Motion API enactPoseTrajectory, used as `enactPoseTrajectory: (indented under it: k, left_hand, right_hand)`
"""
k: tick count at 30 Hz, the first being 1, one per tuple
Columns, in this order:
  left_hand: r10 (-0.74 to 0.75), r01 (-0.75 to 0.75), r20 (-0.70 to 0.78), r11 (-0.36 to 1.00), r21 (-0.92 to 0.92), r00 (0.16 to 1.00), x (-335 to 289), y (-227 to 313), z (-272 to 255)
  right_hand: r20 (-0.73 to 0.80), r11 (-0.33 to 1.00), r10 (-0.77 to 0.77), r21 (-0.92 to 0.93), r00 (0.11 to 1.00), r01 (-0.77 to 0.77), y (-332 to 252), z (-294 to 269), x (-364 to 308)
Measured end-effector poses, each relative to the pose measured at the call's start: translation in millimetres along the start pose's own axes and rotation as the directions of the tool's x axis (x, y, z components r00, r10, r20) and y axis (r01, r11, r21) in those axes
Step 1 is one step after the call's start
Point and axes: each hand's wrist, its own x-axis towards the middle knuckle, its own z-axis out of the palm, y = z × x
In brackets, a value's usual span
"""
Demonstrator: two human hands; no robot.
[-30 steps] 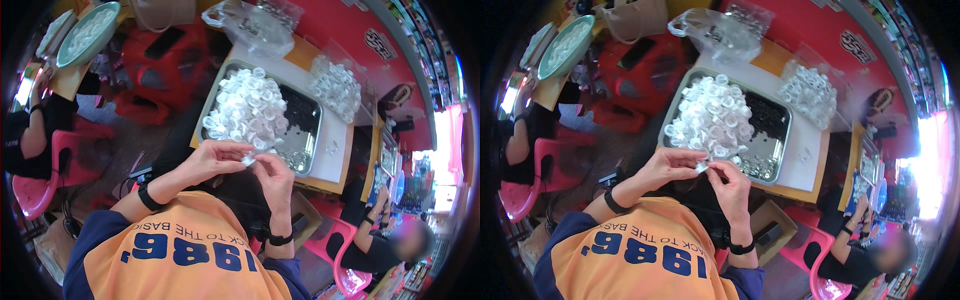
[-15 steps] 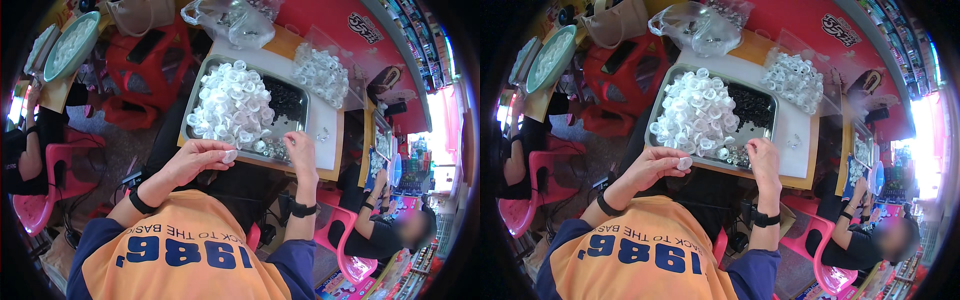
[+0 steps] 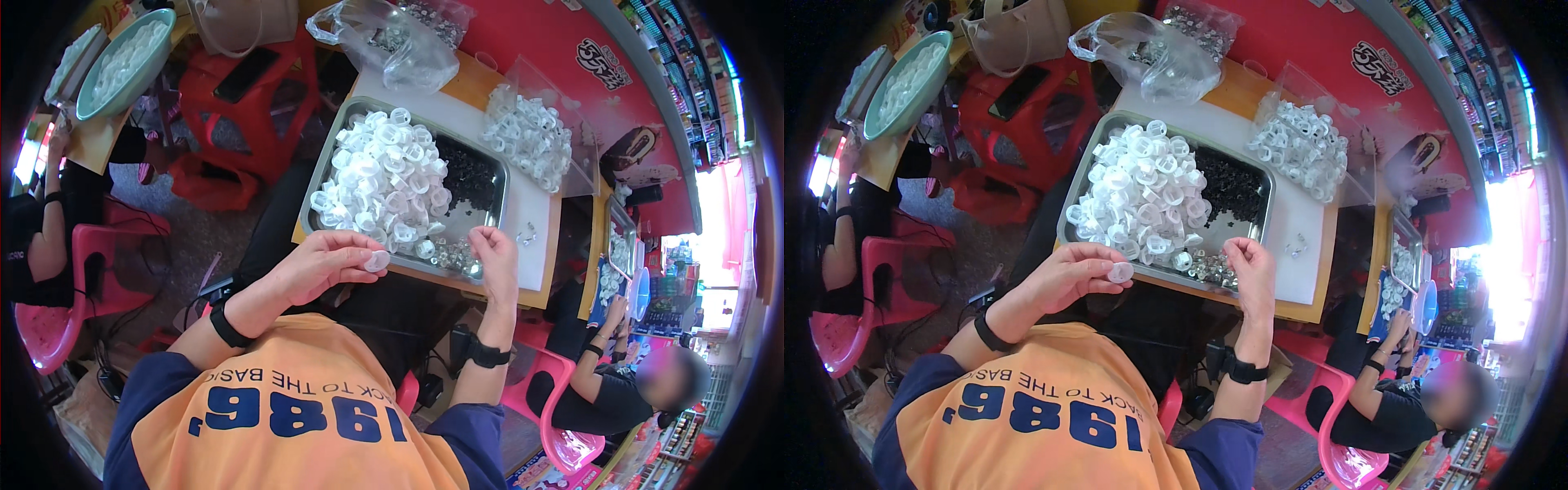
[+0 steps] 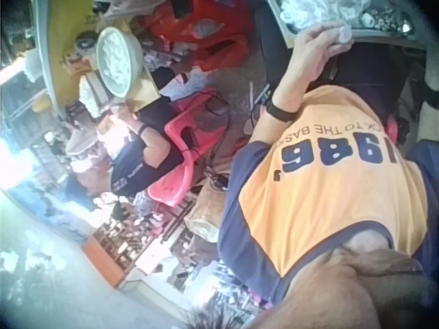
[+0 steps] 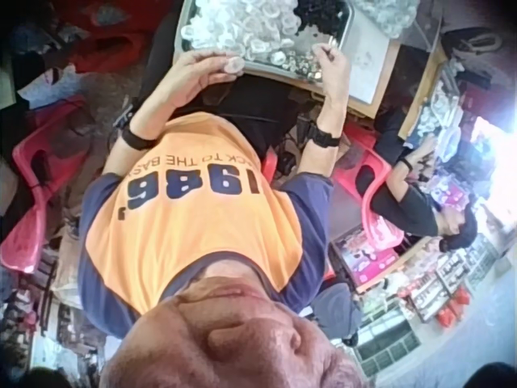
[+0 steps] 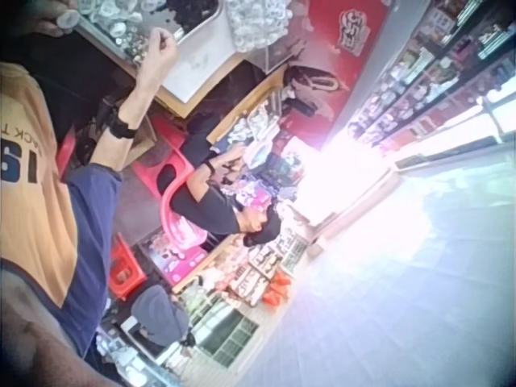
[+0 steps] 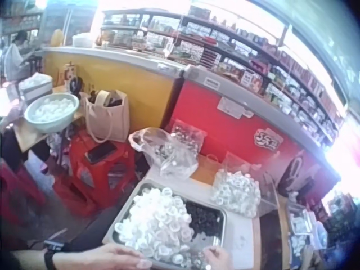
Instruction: Assemble small plastic components into clear housings at a manufacturing workstation.
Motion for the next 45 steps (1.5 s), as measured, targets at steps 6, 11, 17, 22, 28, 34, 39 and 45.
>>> enactPoseTrajectory:
  k: [6,11,17,22,28,34,39,45]
  left_hand:
    - [-0.023,0.028,0.089,0.998,-0.052,0.996,14.6,2.8,8.1]
    - [-0.001,-0.009,0.088,0.994,0.109,0.996,24.9,3.5,23.0]
    - [0.069,-0.073,0.03,0.988,0.136,0.997,24.9,-2.3,32.5]
    - [0.114,-0.114,0.011,0.982,0.152,0.993,19.8,-2.8,33.6]
    - [0.07,-0.07,0.011,0.996,0.054,0.998,21.4,-7.7,29.8]
    - [-0.056,0.066,0.071,0.988,-0.137,0.996,21.3,-6.6,24.3]
    - [-0.143,0.154,0.065,0.968,-0.199,0.988,23.2,-10.0,19.8]
    - [-0.177,0.175,0.015,0.956,-0.235,0.984,23.8,-13.4,16.0]
  right_hand:
    - [0.184,0.688,0.013,0.712,0.983,-0.143,1.9,23.4,-27.4]
    - [0.278,0.543,-0.033,0.811,0.96,-0.216,-9.3,50.9,-48.9]
    - [0.247,0.59,-0.052,0.789,0.968,-0.17,-19.9,69.5,-60.0]
    - [0.246,0.614,-0.046,0.771,0.968,-0.167,-21.9,76.8,-64.7]
    - [0.176,0.694,-0.072,0.716,0.982,-0.077,-23.1,88.2,-71.5]
    - [0.093,0.891,-0.187,0.434,0.978,0.129,-26.5,87.8,-76.3]
    - [0.078,0.941,-0.305,0.175,0.949,0.289,-33.4,89.1,-78.5]
    - [0.07,0.875,-0.456,-0.148,0.887,0.462,-43.2,91.0,-79.7]
